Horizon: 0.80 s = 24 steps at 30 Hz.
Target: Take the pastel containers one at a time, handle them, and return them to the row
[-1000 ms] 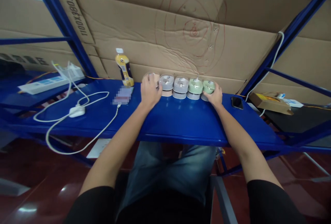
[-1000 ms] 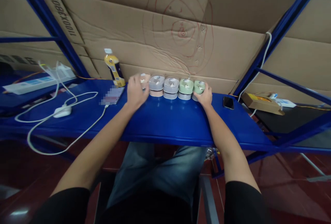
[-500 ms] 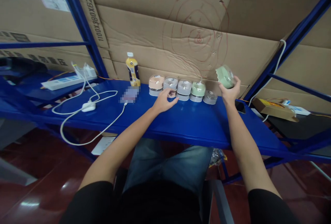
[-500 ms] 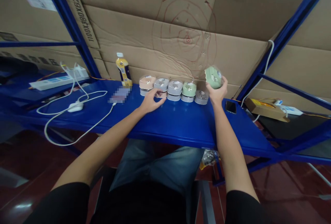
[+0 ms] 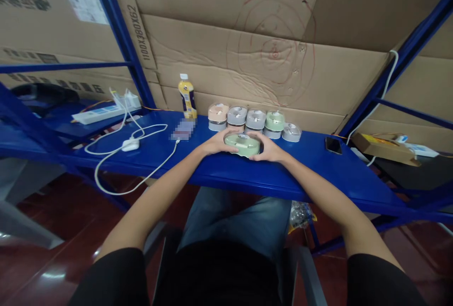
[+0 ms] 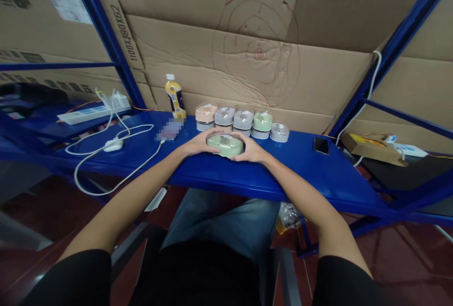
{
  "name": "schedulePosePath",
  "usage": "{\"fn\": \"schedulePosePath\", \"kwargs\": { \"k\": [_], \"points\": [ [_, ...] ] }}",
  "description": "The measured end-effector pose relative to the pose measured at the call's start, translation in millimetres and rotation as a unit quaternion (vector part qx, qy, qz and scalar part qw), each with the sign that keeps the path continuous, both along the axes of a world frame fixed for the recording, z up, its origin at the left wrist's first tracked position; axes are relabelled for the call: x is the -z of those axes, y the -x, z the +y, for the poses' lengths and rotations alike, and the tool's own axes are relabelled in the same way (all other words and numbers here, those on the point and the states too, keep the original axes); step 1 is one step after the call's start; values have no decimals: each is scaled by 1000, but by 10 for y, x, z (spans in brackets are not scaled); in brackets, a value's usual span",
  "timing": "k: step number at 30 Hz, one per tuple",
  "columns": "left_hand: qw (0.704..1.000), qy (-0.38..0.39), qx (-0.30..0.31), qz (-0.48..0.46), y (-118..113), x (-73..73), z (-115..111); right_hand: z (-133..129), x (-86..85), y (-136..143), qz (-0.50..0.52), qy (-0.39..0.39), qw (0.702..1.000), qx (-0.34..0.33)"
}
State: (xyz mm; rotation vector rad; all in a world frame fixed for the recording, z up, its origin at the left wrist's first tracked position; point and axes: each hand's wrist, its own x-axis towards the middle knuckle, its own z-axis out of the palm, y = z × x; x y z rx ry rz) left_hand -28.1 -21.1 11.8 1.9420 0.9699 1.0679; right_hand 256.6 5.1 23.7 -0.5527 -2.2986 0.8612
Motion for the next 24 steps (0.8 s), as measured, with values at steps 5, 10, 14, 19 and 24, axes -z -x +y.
{"fn": "schedulePosePath", "kwargs": {
  "k": [5, 10, 14, 19, 24],
  "points": [
    [992, -81, -70, 59, -134, 128, 29, 18, 56, 29, -34, -43, 997, 58],
    [987, -112, -65, 98, -252, 177, -4, -34, 30, 95, -73, -130, 982, 116],
    [982, -134, -63, 118, -240, 157, -17, 18, -55, -31, -80, -152, 977, 124],
    [967, -178, -59, 171, -220, 126, -65, 138, -235, -359, -135, -116, 960, 215],
    [965, -168, -38, 198, -250, 103, -107, 203, -352, -556, -225, -47, 938, 260]
  ]
}}
